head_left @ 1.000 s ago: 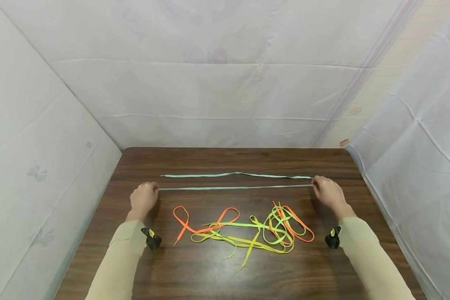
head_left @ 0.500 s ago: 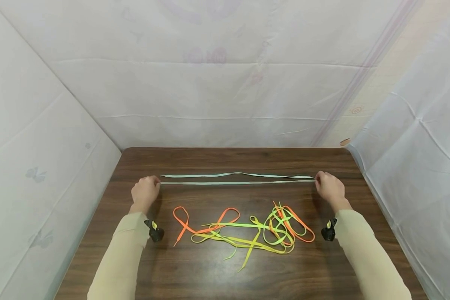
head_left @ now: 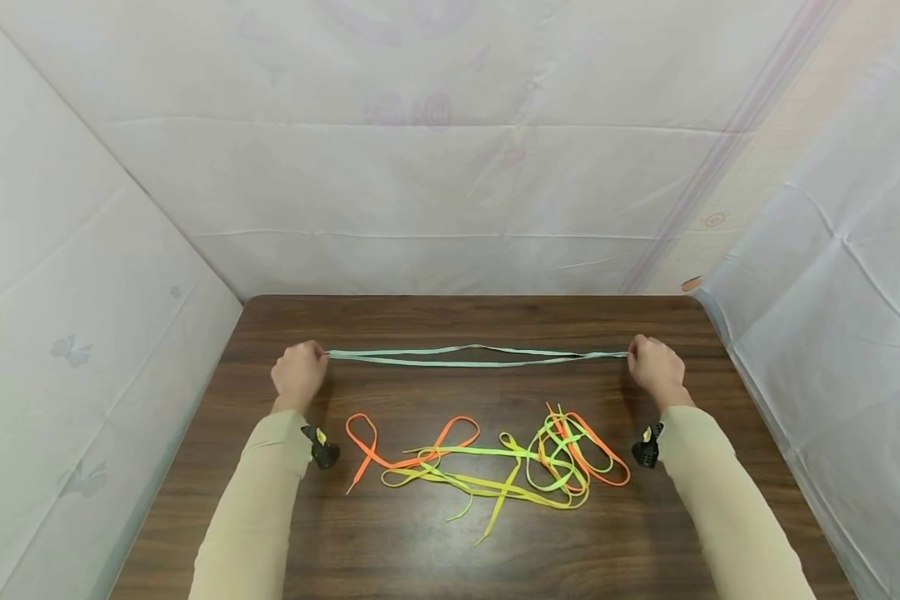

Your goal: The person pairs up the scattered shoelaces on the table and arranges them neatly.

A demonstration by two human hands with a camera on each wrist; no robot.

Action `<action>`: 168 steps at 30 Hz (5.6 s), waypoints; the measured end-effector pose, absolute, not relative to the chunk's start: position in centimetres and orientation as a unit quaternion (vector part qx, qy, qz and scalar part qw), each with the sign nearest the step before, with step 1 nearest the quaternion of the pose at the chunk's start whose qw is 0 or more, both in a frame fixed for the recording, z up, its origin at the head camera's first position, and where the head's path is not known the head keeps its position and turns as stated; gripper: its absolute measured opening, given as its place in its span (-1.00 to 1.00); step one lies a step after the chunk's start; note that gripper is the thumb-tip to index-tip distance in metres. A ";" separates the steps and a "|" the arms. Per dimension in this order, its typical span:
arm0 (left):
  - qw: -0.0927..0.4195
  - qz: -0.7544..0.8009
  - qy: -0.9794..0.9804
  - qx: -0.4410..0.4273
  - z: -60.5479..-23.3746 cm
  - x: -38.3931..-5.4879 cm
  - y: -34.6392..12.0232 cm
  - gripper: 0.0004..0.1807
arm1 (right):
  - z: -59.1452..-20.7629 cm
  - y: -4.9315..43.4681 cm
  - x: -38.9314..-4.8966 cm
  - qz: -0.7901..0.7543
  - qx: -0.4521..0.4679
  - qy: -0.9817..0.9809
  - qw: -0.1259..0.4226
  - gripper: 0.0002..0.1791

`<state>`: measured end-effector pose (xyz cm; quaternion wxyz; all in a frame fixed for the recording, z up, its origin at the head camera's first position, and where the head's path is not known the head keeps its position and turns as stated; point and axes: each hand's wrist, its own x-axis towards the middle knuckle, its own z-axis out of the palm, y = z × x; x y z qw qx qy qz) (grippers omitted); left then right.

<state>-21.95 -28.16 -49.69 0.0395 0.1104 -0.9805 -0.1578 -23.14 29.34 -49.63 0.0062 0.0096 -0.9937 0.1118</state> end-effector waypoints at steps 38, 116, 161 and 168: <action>0.015 -0.174 -0.972 0.157 -49.3 -22.7 -27.6 -0.79 | -49.1 28.3 -24.2 0.113 -0.017 -0.992 -0.051 -0.80; 0.081 -0.281 -0.955 0.057 -50.3 -19.1 -27.8 -0.81 | -51.5 28.7 -20.4 0.162 0.043 -0.984 -0.059 -0.59; 0.005 -0.175 -0.978 -0.113 -52.4 -14.1 -23.7 -0.56 | -51.4 17.8 -18.0 0.180 0.224 -0.957 0.021 -0.51; 0.013 -0.159 -0.981 -0.113 -53.0 -14.7 -23.0 -0.65 | -51.8 15.4 -17.4 0.169 0.253 -0.952 0.014 -0.53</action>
